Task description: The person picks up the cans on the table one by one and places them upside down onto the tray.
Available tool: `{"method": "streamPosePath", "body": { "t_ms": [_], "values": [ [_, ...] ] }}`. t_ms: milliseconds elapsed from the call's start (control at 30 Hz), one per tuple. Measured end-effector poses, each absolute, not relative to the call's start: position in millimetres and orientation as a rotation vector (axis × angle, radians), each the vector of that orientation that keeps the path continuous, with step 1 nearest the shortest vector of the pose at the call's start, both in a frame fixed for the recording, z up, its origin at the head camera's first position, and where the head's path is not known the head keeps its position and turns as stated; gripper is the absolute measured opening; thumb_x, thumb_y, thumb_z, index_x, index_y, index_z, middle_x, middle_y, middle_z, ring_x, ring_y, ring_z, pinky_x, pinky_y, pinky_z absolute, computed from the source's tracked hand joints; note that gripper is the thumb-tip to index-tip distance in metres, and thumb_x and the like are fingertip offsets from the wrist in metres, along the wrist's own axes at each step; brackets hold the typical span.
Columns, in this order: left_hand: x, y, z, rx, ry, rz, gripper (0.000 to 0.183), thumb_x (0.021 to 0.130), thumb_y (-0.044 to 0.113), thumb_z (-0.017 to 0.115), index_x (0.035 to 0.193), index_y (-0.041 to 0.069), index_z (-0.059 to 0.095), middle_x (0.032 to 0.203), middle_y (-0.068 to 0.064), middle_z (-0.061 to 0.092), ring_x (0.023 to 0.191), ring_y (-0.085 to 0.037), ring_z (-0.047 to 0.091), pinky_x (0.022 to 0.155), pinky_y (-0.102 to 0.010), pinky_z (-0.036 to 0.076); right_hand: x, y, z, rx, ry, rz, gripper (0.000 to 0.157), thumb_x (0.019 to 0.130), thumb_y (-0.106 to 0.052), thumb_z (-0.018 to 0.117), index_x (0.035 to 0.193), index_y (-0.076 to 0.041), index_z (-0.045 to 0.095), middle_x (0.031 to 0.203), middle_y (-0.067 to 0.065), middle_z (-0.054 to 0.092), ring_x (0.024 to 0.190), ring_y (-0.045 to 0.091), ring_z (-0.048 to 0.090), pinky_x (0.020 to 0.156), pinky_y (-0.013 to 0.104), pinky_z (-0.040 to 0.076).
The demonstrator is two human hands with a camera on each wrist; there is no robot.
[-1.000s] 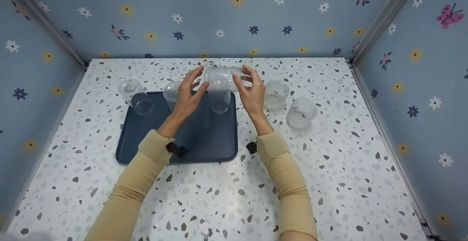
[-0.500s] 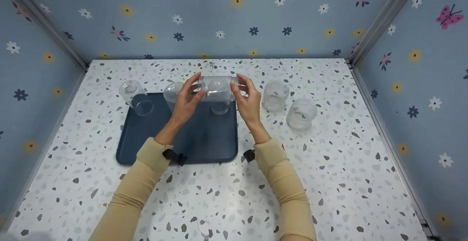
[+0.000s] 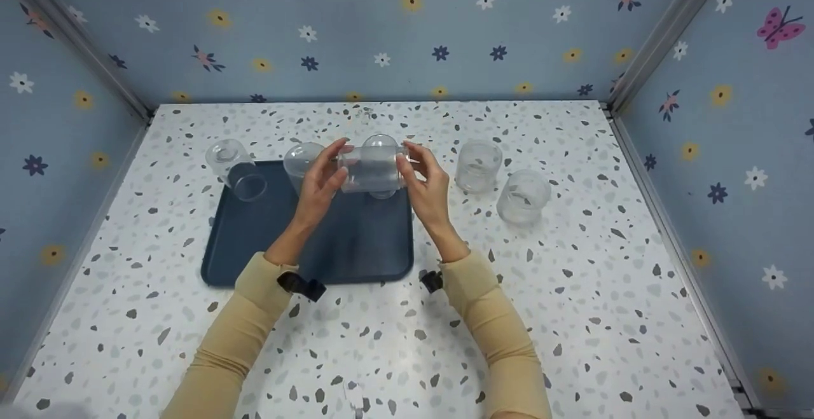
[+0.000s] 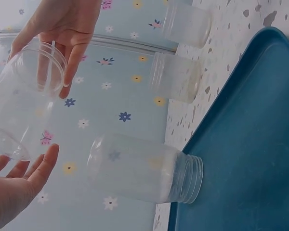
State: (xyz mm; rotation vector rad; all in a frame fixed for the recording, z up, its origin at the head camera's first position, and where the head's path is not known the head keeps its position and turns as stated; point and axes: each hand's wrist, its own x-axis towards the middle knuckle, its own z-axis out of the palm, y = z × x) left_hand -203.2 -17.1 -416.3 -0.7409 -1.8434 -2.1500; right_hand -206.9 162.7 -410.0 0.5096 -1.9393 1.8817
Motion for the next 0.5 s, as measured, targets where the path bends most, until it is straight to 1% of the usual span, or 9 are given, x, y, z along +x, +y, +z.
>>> {"method": "streamPosePath", "body": {
  "t_ms": [67, 167, 200, 267, 333, 400, 433, 500],
  "values": [
    [-201.3, -16.7, -417.1, -0.742, -1.835, -2.161, 0.084, 0.082, 0.046, 0.058, 0.128, -0.018, 0.028, 0.124, -0.036, 0.031, 0.106, -0.049, 0.038, 0.075, -0.03, 0.044, -205.5, 161.8, -410.4, 0.5, -1.952, 1.894, 0.031, 0.089, 0.0, 0.043, 0.113, 0.019, 0.046, 0.107, 0.034, 0.051, 0.086, 0.034, 0.059, 0.065, 0.033, 0.051],
    [-199.7, -15.3, -419.5, -0.729, -1.826, -2.174, 0.082, 0.082, 0.042, 0.06, 0.128, -0.018, 0.028, 0.125, -0.035, 0.03, 0.106, -0.047, 0.039, 0.08, -0.034, 0.042, -204.6, 160.9, -411.8, 0.483, -1.961, 1.904, 0.031, 0.09, 0.0, 0.043, 0.114, 0.018, 0.046, 0.108, 0.034, 0.05, 0.085, 0.022, 0.061, 0.065, 0.028, 0.051],
    [-199.5, -14.8, -420.4, -0.73, -1.817, -2.174, 0.08, 0.082, 0.04, 0.06, 0.128, -0.018, 0.028, 0.125, -0.036, 0.03, 0.106, -0.046, 0.039, 0.081, -0.036, 0.042, -204.5, 160.5, -412.4, 0.483, -1.962, 1.904, 0.031, 0.09, -0.001, 0.043, 0.114, 0.018, 0.046, 0.108, 0.034, 0.05, 0.085, 0.019, 0.061, 0.065, 0.028, 0.051],
    [-202.1, -14.3, -426.1, -0.725, -1.796, -2.183, 0.071, 0.084, 0.029, 0.061, 0.128, -0.017, 0.03, 0.124, -0.036, 0.031, 0.106, -0.045, 0.039, 0.083, -0.04, 0.041, -205.7, 161.1, -415.5, 0.483, -1.965, 1.9, 0.031, 0.09, -0.002, 0.044, 0.114, 0.017, 0.046, 0.108, 0.032, 0.051, 0.085, 0.016, 0.061, 0.065, 0.027, 0.051],
    [-205.0, -14.1, -431.8, -0.707, -1.776, -2.195, 0.062, 0.084, 0.018, 0.061, 0.127, -0.016, 0.032, 0.124, -0.035, 0.032, 0.106, -0.043, 0.041, 0.083, -0.04, 0.042, -208.1, 162.6, -420.4, 0.48, -1.975, 1.893, 0.03, 0.09, -0.002, 0.044, 0.115, 0.015, 0.048, 0.108, 0.03, 0.053, 0.085, 0.017, 0.06, 0.066, 0.027, 0.05],
    [-208.0, -14.1, -437.2, -0.68, -1.76, -2.209, 0.056, 0.083, 0.01, 0.061, 0.126, -0.014, 0.035, 0.123, -0.033, 0.035, 0.106, -0.041, 0.043, 0.082, -0.037, 0.044, -210.9, 164.4, -425.4, 0.477, -1.992, 1.879, 0.03, 0.09, -0.003, 0.045, 0.116, 0.012, 0.049, 0.108, 0.026, 0.054, 0.087, 0.018, 0.06, 0.069, 0.026, 0.049],
    [-209.5, -14.3, -439.9, -0.666, -1.756, -2.214, 0.054, 0.082, 0.008, 0.061, 0.126, -0.013, 0.036, 0.124, -0.032, 0.036, 0.105, -0.039, 0.044, 0.081, -0.036, 0.044, -212.6, 165.2, -427.9, 0.48, -1.997, 1.879, 0.03, 0.09, -0.003, 0.045, 0.116, 0.011, 0.05, 0.109, 0.024, 0.055, 0.087, 0.019, 0.059, 0.07, 0.026, 0.048],
    [-209.6, -14.7, -440.9, -0.636, -1.75, -2.221, 0.055, 0.081, 0.011, 0.063, 0.125, -0.011, 0.039, 0.122, -0.029, 0.038, 0.103, -0.033, 0.047, 0.077, -0.032, 0.047, -214.9, 166.2, -431.1, 0.495, -2.001, 1.888, 0.03, 0.091, -0.007, 0.045, 0.116, 0.008, 0.051, 0.109, 0.021, 0.056, 0.088, 0.02, 0.059, 0.072, 0.027, 0.048]
  ]
}}
